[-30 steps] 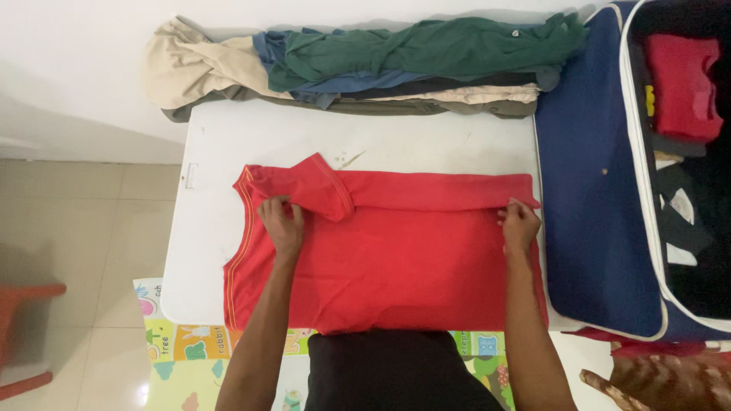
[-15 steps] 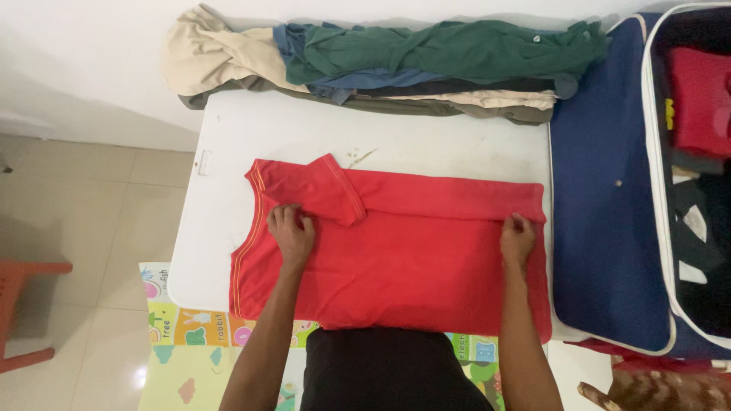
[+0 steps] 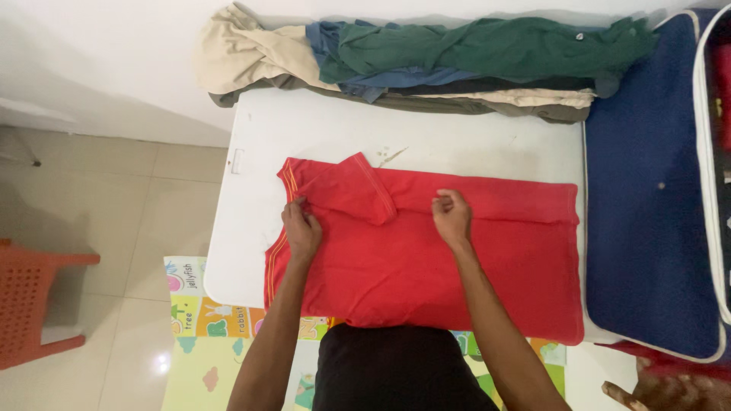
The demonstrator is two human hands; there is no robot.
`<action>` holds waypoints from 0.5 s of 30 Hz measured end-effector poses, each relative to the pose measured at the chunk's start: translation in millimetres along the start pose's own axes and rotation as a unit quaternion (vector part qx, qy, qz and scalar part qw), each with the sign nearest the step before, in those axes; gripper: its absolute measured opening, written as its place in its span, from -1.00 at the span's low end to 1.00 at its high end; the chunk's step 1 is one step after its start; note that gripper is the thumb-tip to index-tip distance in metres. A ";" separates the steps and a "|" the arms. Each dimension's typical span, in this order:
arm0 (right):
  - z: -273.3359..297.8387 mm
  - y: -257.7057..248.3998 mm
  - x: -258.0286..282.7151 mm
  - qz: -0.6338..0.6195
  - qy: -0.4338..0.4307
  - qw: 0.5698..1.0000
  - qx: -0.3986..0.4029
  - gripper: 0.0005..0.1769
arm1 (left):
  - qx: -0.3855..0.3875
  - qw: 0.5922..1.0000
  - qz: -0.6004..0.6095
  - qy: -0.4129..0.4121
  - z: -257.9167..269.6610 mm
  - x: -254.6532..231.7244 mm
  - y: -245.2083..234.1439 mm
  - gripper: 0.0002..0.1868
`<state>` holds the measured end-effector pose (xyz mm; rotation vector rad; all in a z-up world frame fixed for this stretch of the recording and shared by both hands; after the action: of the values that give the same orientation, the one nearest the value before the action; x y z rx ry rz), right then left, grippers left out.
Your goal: The person folds a white polo shirt and places it into an open suitcase. They then unfold a red t-shirt on a white table, smooth it out, and fold it into a compact rectangle.
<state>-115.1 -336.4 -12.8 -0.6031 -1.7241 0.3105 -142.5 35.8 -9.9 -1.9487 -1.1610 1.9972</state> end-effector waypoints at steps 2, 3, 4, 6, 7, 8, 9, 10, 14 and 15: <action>-14.8 37.4 22.2 -0.041 -0.005 0.999 0.030 -0.66 | 0.016 1.000 -0.001 -0.010 -3.0 5.7 -0.3 -0.50; -18.4 53.5 32.5 -0.042 -0.019 0.998 0.040 -0.62 | 0.025 1.000 -0.001 -0.016 -1.9 8.4 -1.0 -0.47; -21.0 67.0 40.7 -0.027 -0.013 0.998 0.060 -0.56 | 0.032 0.999 0.024 -0.030 -2.0 10.8 -1.3 -0.47; -24.9 91.0 55.9 0.002 -0.005 0.995 0.099 -0.42 | 0.044 0.995 0.074 -0.057 -6.9 14.6 -1.6 -0.47; -23.6 97.4 63.2 0.055 -0.027 0.993 0.105 -0.35 | 0.057 0.993 0.069 -0.074 -8.8 16.0 -2.1 -0.47; -22.0 103.2 69.8 0.108 -0.050 0.987 0.112 -0.29 | 0.071 0.991 0.064 -0.092 -10.8 17.3 -3.1 -0.46; -22.6 107.9 74.3 0.160 -0.075 0.977 0.117 -0.23 | 0.083 0.989 0.061 -0.108 -15.1 18.8 -4.1 -0.46; -22.0 111.8 76.1 0.165 -0.065 0.977 0.118 -0.27 | 0.088 0.985 0.086 -0.122 -20.0 20.5 -6.3 -0.45; -18.7 123.9 74.5 0.127 -0.040 0.984 0.116 -0.49 | 0.099 0.970 0.122 -0.188 -39.1 25.7 -12.0 -0.48; -17.4 125.2 75.3 0.103 -0.037 0.988 0.114 -0.56 | 0.099 0.967 0.114 -0.208 -44.0 26.5 -13.5 -0.51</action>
<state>-80.8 -193.4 -10.6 -0.6074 -1.6693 0.6728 -113.0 79.3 -17.9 -1.6787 -0.7852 2.6193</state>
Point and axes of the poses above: each hand's wrist, its own z-axis away from the middle knuckle, its own y-axis out of the palm, x = y × z, the point moved 2 cm from there along -z, towards the middle knuckle, and after that the axes turned 14 degrees about -y, right-handed, at the moved point
